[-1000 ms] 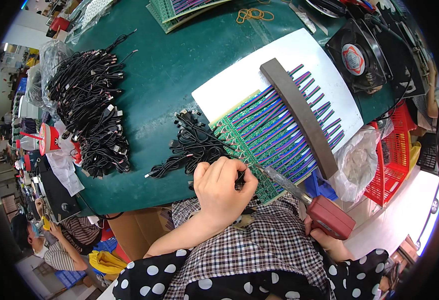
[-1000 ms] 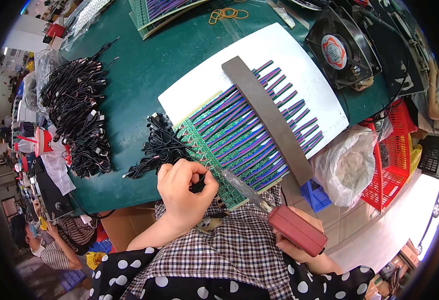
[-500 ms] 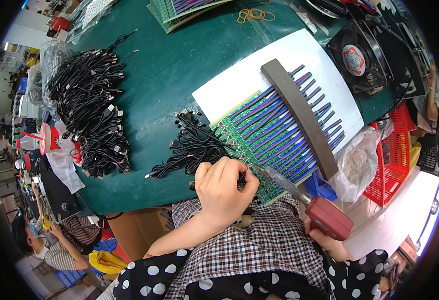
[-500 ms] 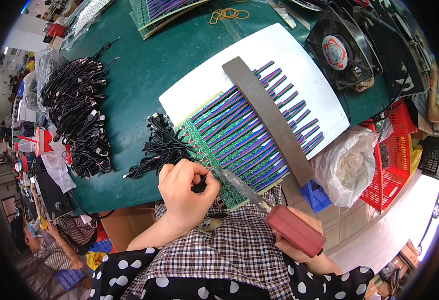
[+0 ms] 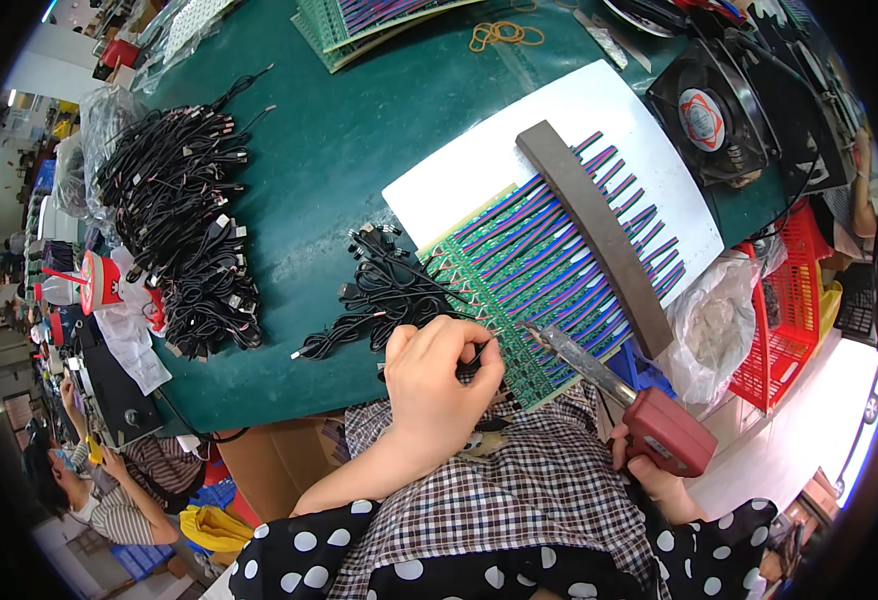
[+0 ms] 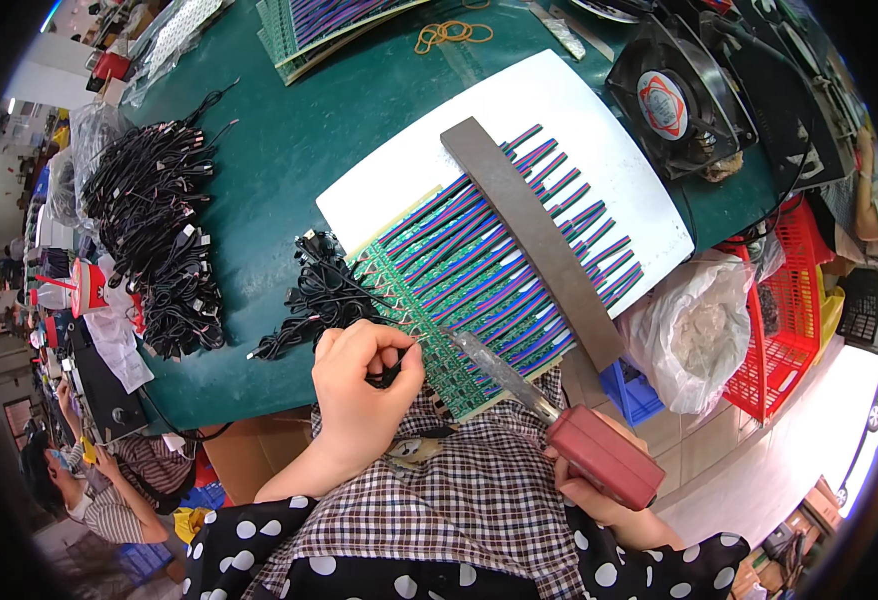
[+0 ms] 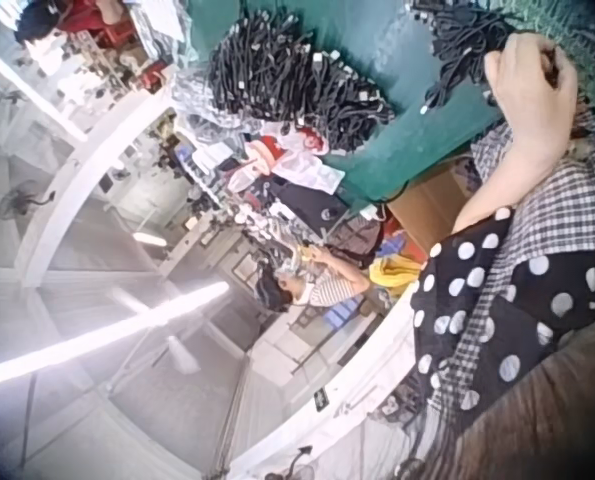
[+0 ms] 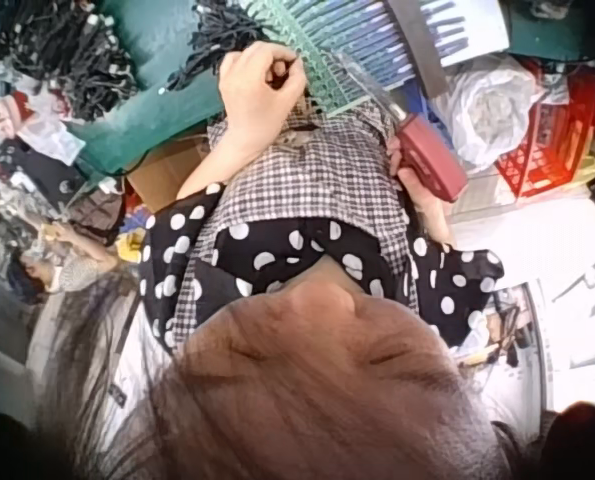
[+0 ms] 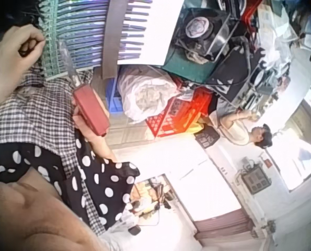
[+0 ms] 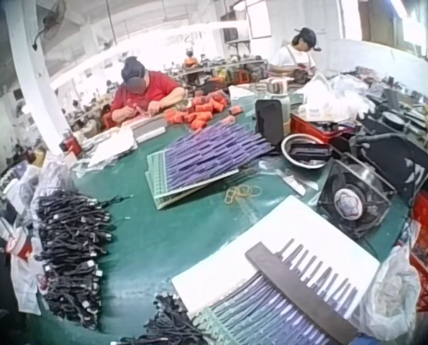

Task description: The person solders small electronic components and USB cables onto a circuit board panel using a soldering iron, places the completed board into a box, and solders components onto another circuit board panel.

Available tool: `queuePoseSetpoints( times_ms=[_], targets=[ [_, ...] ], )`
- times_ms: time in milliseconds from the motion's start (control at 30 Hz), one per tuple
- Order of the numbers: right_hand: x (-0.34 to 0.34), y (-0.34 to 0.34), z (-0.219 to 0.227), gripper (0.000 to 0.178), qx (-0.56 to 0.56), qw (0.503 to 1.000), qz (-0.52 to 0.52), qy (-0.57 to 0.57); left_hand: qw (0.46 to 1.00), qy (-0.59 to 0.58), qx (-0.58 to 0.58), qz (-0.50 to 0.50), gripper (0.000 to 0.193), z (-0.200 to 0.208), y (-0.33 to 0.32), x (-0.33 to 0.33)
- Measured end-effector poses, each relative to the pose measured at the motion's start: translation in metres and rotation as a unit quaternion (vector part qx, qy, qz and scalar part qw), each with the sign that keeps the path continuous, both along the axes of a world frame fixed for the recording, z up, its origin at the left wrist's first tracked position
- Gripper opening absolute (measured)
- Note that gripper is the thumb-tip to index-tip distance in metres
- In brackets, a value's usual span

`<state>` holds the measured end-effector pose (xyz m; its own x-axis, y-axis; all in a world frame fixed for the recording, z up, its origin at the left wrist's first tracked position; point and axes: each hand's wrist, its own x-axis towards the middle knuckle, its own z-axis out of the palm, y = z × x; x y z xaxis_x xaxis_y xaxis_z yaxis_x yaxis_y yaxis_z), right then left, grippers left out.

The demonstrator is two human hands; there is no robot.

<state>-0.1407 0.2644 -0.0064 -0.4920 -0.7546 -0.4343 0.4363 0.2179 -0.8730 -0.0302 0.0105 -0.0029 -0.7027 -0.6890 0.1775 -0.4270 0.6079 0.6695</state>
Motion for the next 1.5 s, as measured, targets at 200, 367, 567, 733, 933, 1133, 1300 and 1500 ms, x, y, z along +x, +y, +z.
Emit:
queuePoseSetpoints(
  times_ms=[200, 367, 567, 733, 933, 1133, 1300, 1500],
  targets=[
    [0.005, 0.001, 0.001, 0.06, -0.013, 0.996, -0.057, -0.065, 0.994, 0.015, 0.096, -0.04, 0.01, 0.006, -0.01, 0.003],
    [0.005, -0.004, 0.01, 0.063, -0.014, 0.996, -0.066, -0.066, 0.99, -0.046, 0.048, -0.122, 0.01, 0.015, -0.019, -0.002],
    [0.005, 0.0, 0.006, 0.067, -0.006, 0.999, -0.028, -0.035, 0.982, -0.083, 0.025, -0.166, 0.012, 0.022, -0.026, -0.009],
    [0.01, 0.014, -0.003, 0.066, 0.032, 0.999, 0.002, 0.028, 0.977, -0.096, 0.008, -0.19, 0.012, 0.025, -0.031, -0.012],
    [0.008, 0.003, 0.006, 0.062, 0.032, 0.998, -0.014, 0.042, 0.976, -0.103, -0.001, -0.191, 0.013, 0.023, -0.027, -0.013],
    [0.007, 0.011, -0.007, 0.061, 0.03, 0.992, 0.016, 0.123, 0.978, -0.1, -0.005, -0.186, 0.013, 0.023, -0.028, -0.013],
    [0.005, 0.012, -0.004, 0.059, 0.027, 0.994, 0.04, 0.099, 0.978, -0.101, -0.005, -0.185, 0.013, 0.022, -0.029, -0.012],
    [0.013, 0.028, -0.008, 0.054, 0.013, 0.999, -0.032, 0.015, 0.976, -0.118, -0.026, -0.18, 0.009, 0.023, -0.027, -0.01]
  ],
)
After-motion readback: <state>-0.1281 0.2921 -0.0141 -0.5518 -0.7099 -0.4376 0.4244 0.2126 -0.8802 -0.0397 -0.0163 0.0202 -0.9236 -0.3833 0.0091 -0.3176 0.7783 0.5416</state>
